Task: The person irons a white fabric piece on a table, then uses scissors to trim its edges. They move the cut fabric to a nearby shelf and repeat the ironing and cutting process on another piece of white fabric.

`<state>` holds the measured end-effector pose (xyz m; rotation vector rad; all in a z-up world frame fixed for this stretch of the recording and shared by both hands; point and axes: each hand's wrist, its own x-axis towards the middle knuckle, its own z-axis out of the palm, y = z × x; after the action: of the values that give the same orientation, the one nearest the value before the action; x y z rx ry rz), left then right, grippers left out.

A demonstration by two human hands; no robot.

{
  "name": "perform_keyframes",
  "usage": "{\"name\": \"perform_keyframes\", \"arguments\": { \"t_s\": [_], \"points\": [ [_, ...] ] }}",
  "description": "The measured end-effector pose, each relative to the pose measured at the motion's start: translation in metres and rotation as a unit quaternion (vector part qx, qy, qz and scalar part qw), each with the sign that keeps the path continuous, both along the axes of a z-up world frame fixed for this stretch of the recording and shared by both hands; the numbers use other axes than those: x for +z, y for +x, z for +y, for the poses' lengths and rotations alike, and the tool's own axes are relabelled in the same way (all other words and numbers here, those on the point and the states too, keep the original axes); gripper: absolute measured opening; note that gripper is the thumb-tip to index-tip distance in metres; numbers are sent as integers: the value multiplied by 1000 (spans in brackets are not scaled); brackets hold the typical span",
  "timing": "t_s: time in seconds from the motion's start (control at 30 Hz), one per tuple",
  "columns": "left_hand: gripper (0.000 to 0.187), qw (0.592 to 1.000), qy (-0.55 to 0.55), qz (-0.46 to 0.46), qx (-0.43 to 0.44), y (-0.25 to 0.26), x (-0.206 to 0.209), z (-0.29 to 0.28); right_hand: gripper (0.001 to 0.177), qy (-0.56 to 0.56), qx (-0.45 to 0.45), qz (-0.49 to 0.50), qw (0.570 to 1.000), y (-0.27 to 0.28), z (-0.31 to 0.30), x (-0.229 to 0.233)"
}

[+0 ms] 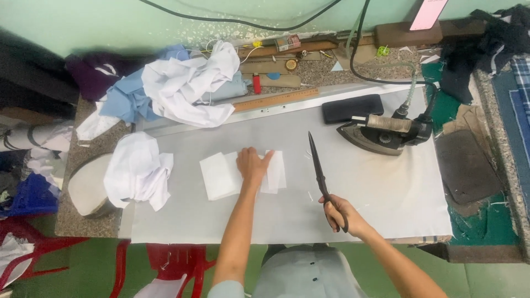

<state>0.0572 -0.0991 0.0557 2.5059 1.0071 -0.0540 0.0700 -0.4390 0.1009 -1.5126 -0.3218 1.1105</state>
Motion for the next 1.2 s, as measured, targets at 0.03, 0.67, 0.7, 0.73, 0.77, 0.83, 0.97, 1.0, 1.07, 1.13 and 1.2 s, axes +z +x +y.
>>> {"name": "perform_keyframes", "arguments": {
  "t_s": [0.03, 0.67, 0.7, 0.73, 0.77, 0.83, 0.97, 1.0, 1.07, 1.13, 1.2],
  "points": [
    [64, 1000, 0, 0, -2, 6, -4, -4, 60, 0, -2, 0, 1000, 0, 1, 0],
    [61, 834, -534, -34, -136, -32, 108, -36, 56, -16, -31, -121, 992, 56, 102, 93],
    [64, 827, -545, -35, -137, -36, 107, -32, 60, -3, -27, -105, 994, 57, 106, 89],
    [64, 828, -543, -36, -134, -39, 105, -29, 60, -1, -24, -105, 994, 57, 109, 91],
    [64, 822, -555, -38, -124, -43, 102, -27, 59, 1, -28, -105, 994, 56, 109, 93],
    [64, 816, -566, -41, -113, -48, 101, -27, 59, 3, -31, -105, 994, 56, 111, 95],
    [64, 822, -559, -45, -98, -50, 111, -31, 60, 14, -31, -111, 993, 55, 111, 96],
    [61, 825, -557, -40, -88, -50, 114, -32, 60, 15, -27, -113, 993, 54, 110, 96],
    [44, 834, -544, -45, -76, -51, 95, -32, 58, 22, -35, -117, 992, 52, 108, 94],
    [31, 844, -531, -51, -62, -54, 73, -23, 56, 31, -40, -122, 991, 50, 101, 93],
    [26, 850, -519, -96, -3, -58, 47, -7, 47, 29, -19, -137, 990, 46, 87, 93]
  ]
}}
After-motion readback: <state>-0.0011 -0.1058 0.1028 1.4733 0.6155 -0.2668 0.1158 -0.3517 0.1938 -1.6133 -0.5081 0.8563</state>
